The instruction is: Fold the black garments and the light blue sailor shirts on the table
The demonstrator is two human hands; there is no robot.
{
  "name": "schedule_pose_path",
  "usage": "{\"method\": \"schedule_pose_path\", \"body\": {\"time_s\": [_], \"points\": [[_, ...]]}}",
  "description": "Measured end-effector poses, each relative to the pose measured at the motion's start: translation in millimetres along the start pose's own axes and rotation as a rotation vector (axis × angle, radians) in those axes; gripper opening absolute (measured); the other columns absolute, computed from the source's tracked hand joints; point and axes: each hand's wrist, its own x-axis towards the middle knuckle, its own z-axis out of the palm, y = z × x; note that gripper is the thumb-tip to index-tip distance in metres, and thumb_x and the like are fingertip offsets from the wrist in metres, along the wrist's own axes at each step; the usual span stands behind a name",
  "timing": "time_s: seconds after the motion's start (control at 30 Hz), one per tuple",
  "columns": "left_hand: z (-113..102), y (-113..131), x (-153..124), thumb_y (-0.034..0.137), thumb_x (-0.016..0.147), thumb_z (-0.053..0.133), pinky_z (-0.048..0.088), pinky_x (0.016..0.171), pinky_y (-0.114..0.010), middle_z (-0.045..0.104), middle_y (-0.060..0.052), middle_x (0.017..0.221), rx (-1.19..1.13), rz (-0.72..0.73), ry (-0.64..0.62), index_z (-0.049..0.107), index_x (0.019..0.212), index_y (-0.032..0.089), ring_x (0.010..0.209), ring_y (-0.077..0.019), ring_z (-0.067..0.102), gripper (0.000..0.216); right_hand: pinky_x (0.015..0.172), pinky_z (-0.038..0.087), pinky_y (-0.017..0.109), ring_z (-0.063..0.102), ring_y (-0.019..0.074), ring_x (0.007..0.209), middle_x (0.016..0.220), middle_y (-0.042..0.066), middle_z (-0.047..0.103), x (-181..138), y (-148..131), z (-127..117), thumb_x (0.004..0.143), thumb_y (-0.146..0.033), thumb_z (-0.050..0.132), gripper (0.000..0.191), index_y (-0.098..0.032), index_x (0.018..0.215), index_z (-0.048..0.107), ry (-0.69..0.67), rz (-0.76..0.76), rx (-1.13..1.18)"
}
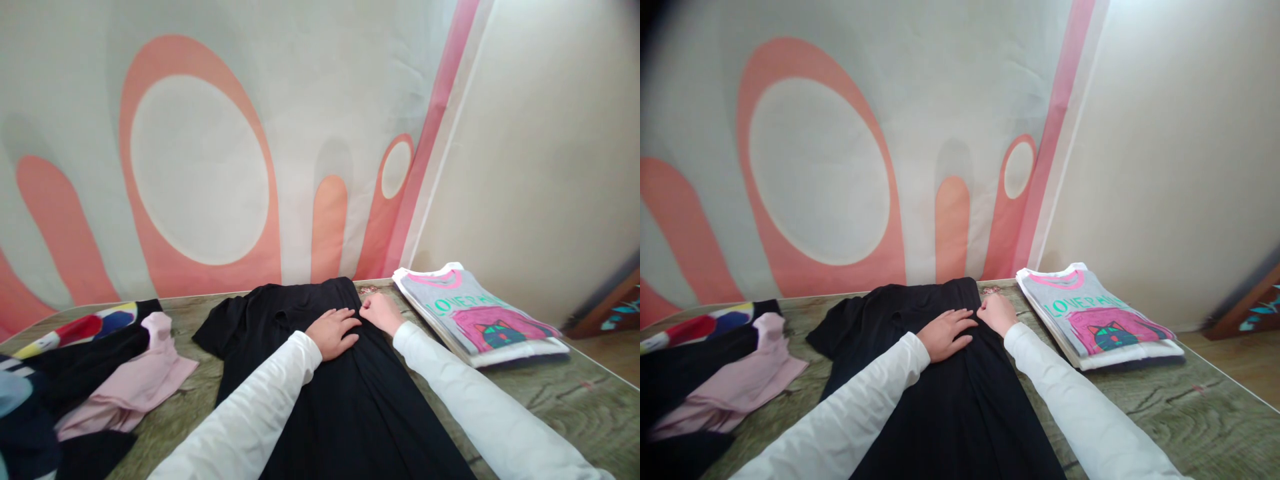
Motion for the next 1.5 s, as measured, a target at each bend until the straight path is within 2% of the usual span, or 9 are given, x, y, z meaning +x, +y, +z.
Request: {"method": "schedule_pose_path", "body": {"time_s": [0.43, 0.53, 0.73, 0.83, 0.93, 1.03, 1.2, 1.4, 1.5], "points": [[3.3, -2.6, -0.6, 0.043, 0.088, 0.031, 0.025, 0.101, -0.042, 0.036, -0.005, 0.136, 0.018, 0.002, -0.024, 0.040, 0.126, 0.027, 0.124, -0.0215, 0.032, 0.042, 0.043, 0.033, 0.019, 0.050, 0.0092, 0.041, 0.049, 0.002, 0.058, 3.9, 28.7, 0.3, 0.073, -0.033, 0.049, 0.025, -0.013, 0.069, 0.064, -0.176, 0.091, 0.324], [4.1, -3.2, -0.6, 0.043, 0.088, 0.030, 0.025, 0.101, -0.042, 0.036, -0.005, 0.136, 0.024, 0.011, -0.024, 0.039, 0.127, 0.027, 0.125, -0.0215, 0.031, 0.042, 0.039, 0.031, 0.020, 0.045, 0.0088, 0.035, 0.041, -0.001, 0.052, -0.6, 29.6, -0.6, 0.070, -0.038, 0.052, 0.028, -0.014, 0.060, 0.061, -0.329, 0.093, 0.329], [7.0, -4.1, -1.2, 0.045, 0.088, 0.029, 0.024, 0.101, -0.041, 0.033, -0.005, 0.137, 0.060, -0.012, -0.022, 0.036, 0.129, 0.025, 0.125, -0.0216, 0.029, 0.046, 0.044, 0.035, 0.020, 0.051, 0.0106, 0.044, 0.044, 0.000, 0.056, -1.8, 34.0, -0.8, 0.064, -0.025, 0.053, 0.016, -0.015, 0.053, 0.060, -0.337, 0.064, 0.210], [8.3, -4.5, -0.9, 0.048, 0.087, 0.028, 0.022, 0.102, -0.041, 0.032, -0.007, 0.138, 0.078, -0.039, -0.025, 0.032, 0.131, 0.021, 0.126, -0.0216, 0.028, 0.052, 0.056, 0.042, 0.023, 0.058, 0.0139, 0.057, 0.058, 0.004, 0.063, -3.2, 28.5, -5.4, 0.065, -0.021, 0.051, 0.013, -0.014, 0.062, 0.063, -0.231, 0.005, 0.167], [8.6, -4.8, -0.3, 0.049, 0.087, 0.027, 0.021, 0.102, -0.039, 0.032, -0.009, 0.138, 0.090, -0.037, -0.034, 0.031, 0.132, 0.016, 0.127, -0.0211, 0.027, 0.055, 0.079, 0.043, 0.028, 0.059, 0.0167, 0.088, 0.095, 0.008, 0.065, -8.1, 16.1, -4.3, 0.071, -0.015, 0.045, 0.029, -0.015, 0.094, 0.062, -0.029, -0.214, 0.243], [7.9, -4.7, -0.4, 0.049, 0.087, 0.027, 0.021, 0.102, -0.039, 0.034, -0.010, 0.137, 0.095, -0.032, -0.031, 0.032, 0.131, 0.015, 0.126, -0.0214, 0.027, 0.056, 0.096, 0.033, 0.035, 0.045, 0.0165, 0.114, 0.124, 0.009, 0.049, -11.7, 11.2, 4.6, 0.076, -0.012, 0.037, 0.047, -0.016, 0.121, 0.048, -0.079, -0.443, 0.250], [7.0, -3.5, -1.4, 0.047, 0.088, 0.025, 0.022, 0.102, -0.038, 0.035, -0.008, 0.136, 0.086, -0.025, -0.026, 0.036, 0.129, 0.017, 0.125, -0.0205, 0.030, 0.052, 0.103, 0.019, 0.047, 0.030, 0.0212, 0.125, 0.134, 0.010, 0.039, -10.1, 26.0, 9.7, 0.080, -0.008, 0.030, 0.049, -0.015, 0.127, 0.043, -0.049, -0.255, -0.028], [11.5, -4.3, -1.5, 0.042, 0.089, 0.021, 0.021, 0.102, -0.038, 0.034, -0.008, 0.137, 0.118, -0.098, 0.010, 0.033, 0.130, 0.017, 0.125, -0.0202, 0.029, 0.050, 0.105, 0.022, 0.037, 0.024, 0.0164, 0.128, 0.140, 0.006, 0.029, -39.9, 19.3, 2.0, 0.089, -0.035, 0.024, 0.049, -0.017, 0.134, 0.030, -0.143, -0.460, 0.065], [13.5, -5.8, -0.8, 0.042, 0.089, 0.022, 0.020, 0.102, -0.039, 0.031, -0.008, 0.139, 0.125, -0.114, -0.005, 0.032, 0.131, 0.018, 0.126, -0.0206, 0.028, 0.050, 0.106, 0.013, 0.045, 0.021, 0.0213, 0.129, 0.140, 0.008, 0.028, -60.5, 15.6, 0.0, 0.088, -0.043, 0.024, 0.054, -0.015, 0.134, 0.030, -0.153, -0.347, -0.066]]}}
